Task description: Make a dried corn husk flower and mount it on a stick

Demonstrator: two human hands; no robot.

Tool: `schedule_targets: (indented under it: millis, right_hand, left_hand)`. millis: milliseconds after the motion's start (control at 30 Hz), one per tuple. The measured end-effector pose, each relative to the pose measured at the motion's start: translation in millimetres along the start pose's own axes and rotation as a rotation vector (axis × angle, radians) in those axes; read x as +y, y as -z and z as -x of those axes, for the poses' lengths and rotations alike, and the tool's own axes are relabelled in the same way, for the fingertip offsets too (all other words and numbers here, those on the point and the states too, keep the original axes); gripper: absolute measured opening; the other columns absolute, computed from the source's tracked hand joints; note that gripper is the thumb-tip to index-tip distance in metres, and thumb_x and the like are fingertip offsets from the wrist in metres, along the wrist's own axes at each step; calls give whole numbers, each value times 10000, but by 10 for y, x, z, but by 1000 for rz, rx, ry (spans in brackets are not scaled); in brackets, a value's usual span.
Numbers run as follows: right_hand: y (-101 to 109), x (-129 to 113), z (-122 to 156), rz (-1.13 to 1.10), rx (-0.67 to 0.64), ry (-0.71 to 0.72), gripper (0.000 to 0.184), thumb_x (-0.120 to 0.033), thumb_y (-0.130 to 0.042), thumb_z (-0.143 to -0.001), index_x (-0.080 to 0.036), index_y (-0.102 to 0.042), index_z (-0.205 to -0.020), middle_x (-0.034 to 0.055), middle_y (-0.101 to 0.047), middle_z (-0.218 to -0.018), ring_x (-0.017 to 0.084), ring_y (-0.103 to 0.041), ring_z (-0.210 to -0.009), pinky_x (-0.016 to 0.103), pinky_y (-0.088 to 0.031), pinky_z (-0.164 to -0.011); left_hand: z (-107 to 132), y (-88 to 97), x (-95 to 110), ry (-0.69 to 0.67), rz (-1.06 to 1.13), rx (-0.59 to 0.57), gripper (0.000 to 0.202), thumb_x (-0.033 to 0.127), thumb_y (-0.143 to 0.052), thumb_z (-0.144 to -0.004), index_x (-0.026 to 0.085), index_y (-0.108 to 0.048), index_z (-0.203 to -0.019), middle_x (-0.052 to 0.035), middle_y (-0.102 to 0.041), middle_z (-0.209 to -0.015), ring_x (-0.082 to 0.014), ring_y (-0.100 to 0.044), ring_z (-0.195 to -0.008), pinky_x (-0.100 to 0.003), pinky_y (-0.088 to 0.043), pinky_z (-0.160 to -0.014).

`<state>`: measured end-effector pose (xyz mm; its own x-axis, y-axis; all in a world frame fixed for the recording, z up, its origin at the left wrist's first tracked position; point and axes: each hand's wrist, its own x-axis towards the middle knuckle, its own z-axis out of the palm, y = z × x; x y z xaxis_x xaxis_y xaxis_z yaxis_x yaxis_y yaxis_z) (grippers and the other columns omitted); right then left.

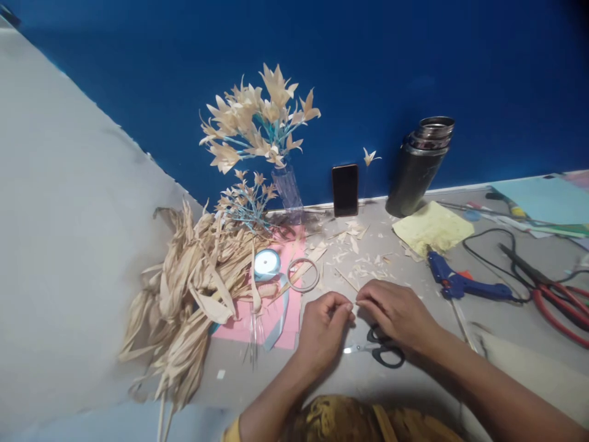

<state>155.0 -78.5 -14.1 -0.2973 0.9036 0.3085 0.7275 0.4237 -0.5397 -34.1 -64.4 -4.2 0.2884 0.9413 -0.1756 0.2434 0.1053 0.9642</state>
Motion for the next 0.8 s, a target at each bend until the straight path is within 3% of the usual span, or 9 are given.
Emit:
schedule_targets:
  millis: [133, 300, 500, 800]
  right_hand:
    - [9, 2, -3, -60, 69, -62, 141, -195, -532, -968, -205, -628, -865, 19, -697, -782, 181, -644, -708, 284, -421, -669]
    - [13, -47, -1, -130, 48, -62, 155, -196, -529, -961, -210, -640, -853, 12, -698, -773, 166, -637, -692, 273, -425, -660]
    - [-12, -75, 17, -185, 47, -42, 139, -190, -531, -957, -209, -658, -902, 20, -718, -816, 172, -655, -744, 276, -442, -698]
    - [-79, -118, 33, -276, 68, -44, 150, -207, -535, -957, -212, -683, -931, 18, -737, -835, 158, -673, -753, 261, -465, -703]
  left_hand:
    - [-22, 45, 25, 120, 242, -73, 164, 282, -663, -807, 150, -675, -904, -69, -746, -722, -198, -701, -649, -321, -525, -691]
    - [-36, 76, 59, 187, 401, -156, 199, 300, -779, -705, 137, -681, -764, -87, -740, -686, -189, -684, -613, -314, -512, -672]
    - [-42, 47, 39, 181, 503, -28, 219, 245, -883, -583, 132, -726, -686, -31, -681, -649, -109, -584, -608, -244, -462, -636]
    - [-29, -57, 18, 153, 613, 38, 234, 230, -878, -598, 148, -759, -782, -22, -681, -640, -111, -590, -599, -243, -466, -627]
